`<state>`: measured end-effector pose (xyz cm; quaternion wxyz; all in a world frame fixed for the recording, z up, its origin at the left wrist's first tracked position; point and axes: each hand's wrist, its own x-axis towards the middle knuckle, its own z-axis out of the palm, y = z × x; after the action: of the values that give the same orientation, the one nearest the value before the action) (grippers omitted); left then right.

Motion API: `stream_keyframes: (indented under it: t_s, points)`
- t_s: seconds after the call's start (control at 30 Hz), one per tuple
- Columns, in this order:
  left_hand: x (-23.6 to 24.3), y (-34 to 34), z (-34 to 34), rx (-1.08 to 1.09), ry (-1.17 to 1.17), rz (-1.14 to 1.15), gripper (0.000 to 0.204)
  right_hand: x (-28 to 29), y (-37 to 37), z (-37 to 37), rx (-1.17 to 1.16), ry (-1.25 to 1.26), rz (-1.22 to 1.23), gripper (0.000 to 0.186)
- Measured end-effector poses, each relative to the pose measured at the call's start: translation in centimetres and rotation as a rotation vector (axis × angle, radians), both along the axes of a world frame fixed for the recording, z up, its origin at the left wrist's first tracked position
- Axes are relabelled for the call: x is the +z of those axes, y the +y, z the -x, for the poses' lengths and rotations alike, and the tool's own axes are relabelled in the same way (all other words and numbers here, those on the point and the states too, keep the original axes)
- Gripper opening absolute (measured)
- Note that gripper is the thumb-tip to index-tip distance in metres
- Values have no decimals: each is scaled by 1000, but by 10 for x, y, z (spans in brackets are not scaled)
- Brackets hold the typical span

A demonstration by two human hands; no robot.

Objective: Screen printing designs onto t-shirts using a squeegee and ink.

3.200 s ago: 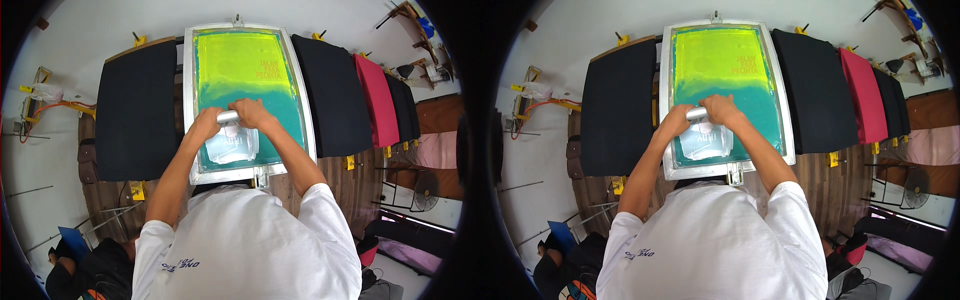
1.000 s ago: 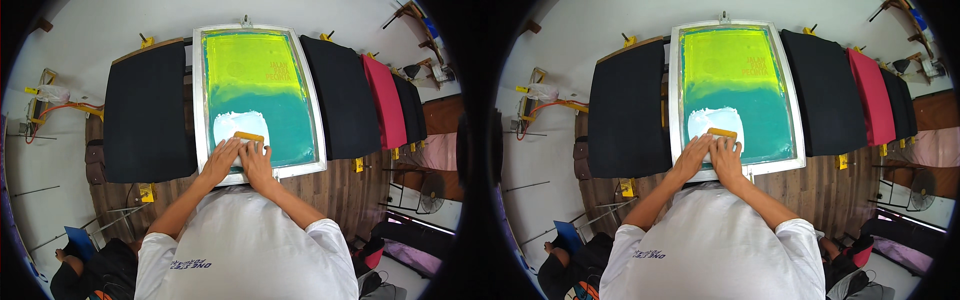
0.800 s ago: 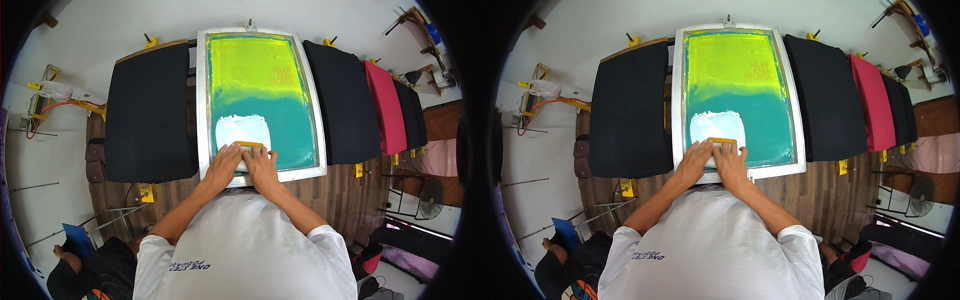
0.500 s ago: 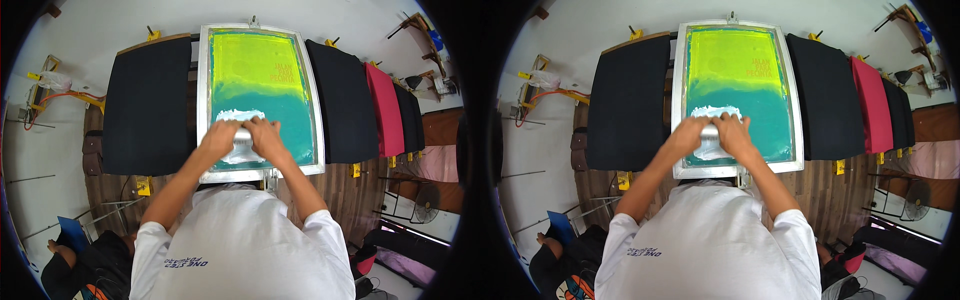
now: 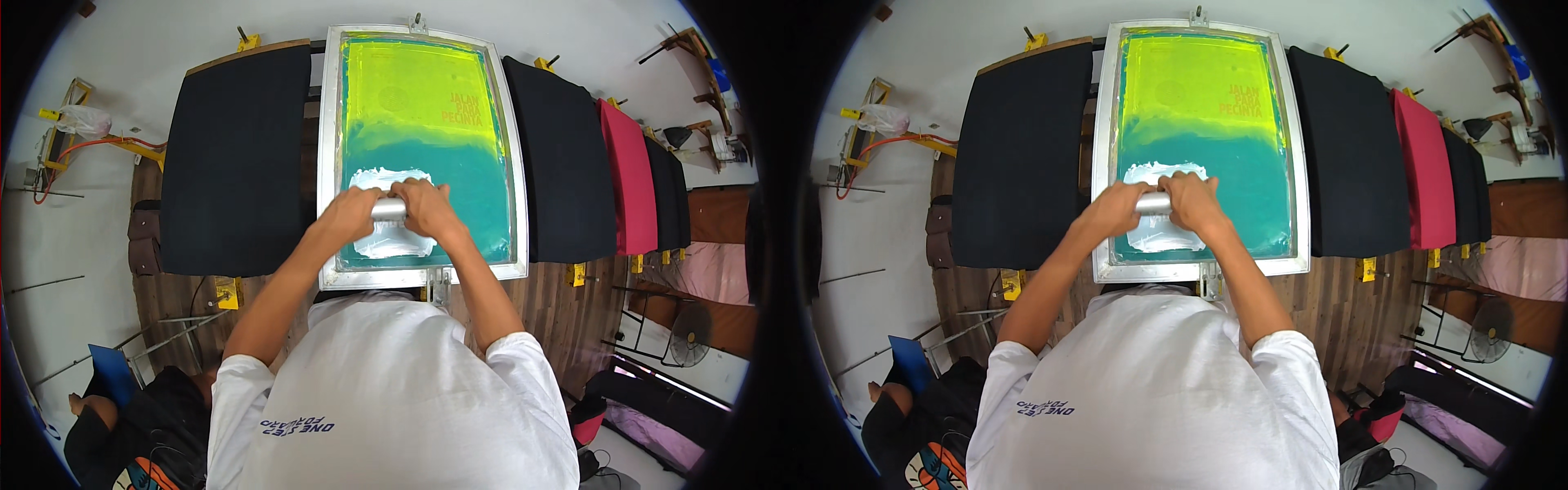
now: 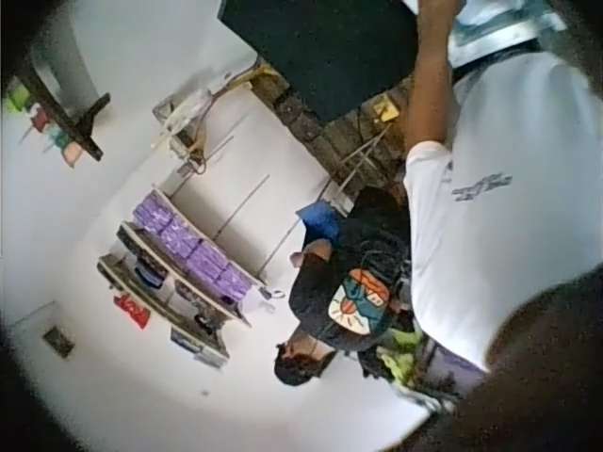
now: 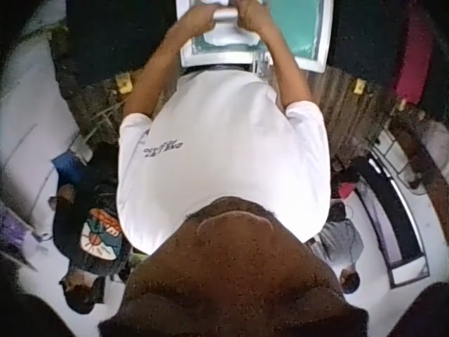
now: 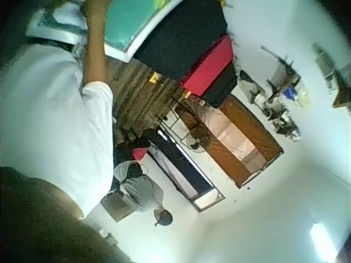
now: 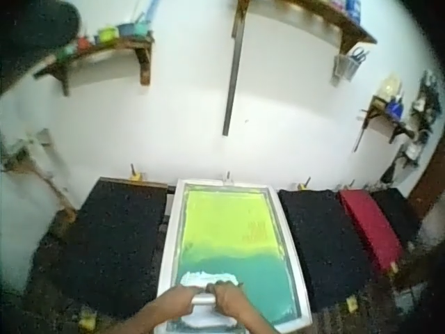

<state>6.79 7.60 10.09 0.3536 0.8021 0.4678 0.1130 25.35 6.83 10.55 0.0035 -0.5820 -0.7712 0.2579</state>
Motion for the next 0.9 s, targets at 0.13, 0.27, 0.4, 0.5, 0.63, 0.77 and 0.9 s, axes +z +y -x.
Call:
stream_keyframes:
  t_s: [0.13,0.27,0.4,0.5,0.63,0.77,0.9]
  points:
    - [-15,-45,2,-19,-78,-71,43,-4,-48,1,-33,39,-89,43]
    - [-2,-90,-3,-46,-41,-123,38,3,-98,2,-112,83,-71,52]
    - [12,-78,-4,-11,-73,113,45,13,-85,-6,-42,66,21,51]
    - [21,-42,-10,4,-17,210,39,24,-51,-10,-18,-8,43,46]
    - [10,10,-13,10,-19,93,37,11,0,-13,-46,16,-67,43]
    - [-12,10,-8,-16,-84,26,37,-4,-3,-9,-93,59,-59,37]
    - [-21,-55,0,-25,-147,-153,49,-15,-72,0,-96,34,-179,51]
